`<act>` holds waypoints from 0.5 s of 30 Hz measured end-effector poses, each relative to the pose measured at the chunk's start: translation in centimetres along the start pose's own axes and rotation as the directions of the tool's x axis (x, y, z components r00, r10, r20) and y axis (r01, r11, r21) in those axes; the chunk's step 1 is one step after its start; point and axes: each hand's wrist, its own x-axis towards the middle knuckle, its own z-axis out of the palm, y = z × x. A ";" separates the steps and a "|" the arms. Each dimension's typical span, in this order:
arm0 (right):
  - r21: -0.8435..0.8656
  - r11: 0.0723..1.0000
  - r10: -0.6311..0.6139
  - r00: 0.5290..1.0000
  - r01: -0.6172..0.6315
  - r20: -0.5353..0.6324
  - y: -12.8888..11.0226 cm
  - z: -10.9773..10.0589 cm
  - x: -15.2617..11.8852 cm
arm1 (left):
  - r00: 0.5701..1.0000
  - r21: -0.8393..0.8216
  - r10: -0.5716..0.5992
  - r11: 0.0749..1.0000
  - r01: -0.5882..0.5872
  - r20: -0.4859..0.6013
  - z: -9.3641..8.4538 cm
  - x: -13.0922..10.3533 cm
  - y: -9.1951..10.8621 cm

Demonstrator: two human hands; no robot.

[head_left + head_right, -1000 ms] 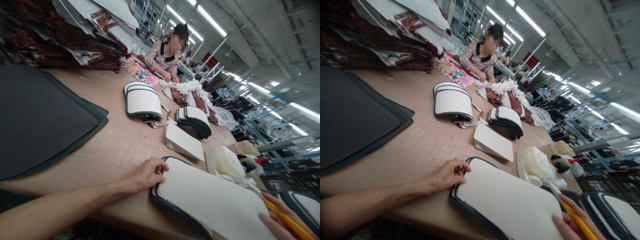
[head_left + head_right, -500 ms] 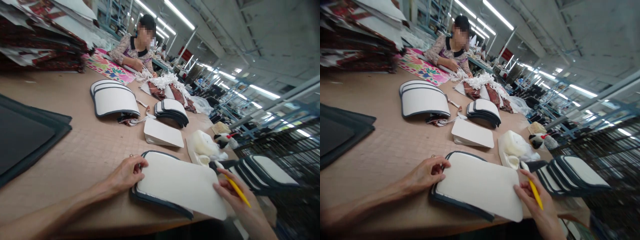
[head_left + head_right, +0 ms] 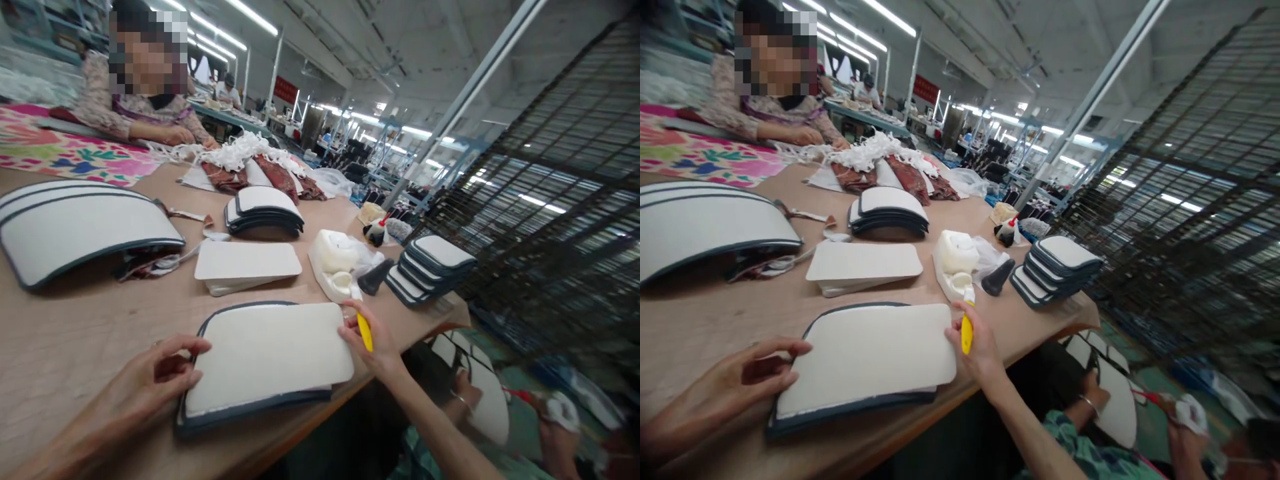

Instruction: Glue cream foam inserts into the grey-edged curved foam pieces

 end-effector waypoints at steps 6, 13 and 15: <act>0.037 0.999 -0.028 0.999 0.029 -0.025 0.5 0.1 0.2 | 0.997 -0.071 -0.029 0.997 0.025 -0.068 0.1 0.1 0.2; 0.003 1.000 -0.003 0.998 0.003 -0.063 1.6 1.6 0.0 | 0.990 -0.070 -0.003 0.998 -0.006 -0.138 0.4 0.9 -1.9; -0.016 1.000 -0.007 0.997 0.006 -0.076 1.6 1.8 -0.1 | 0.982 -0.003 0.035 0.999 -0.036 -0.185 0.4 1.0 -2.6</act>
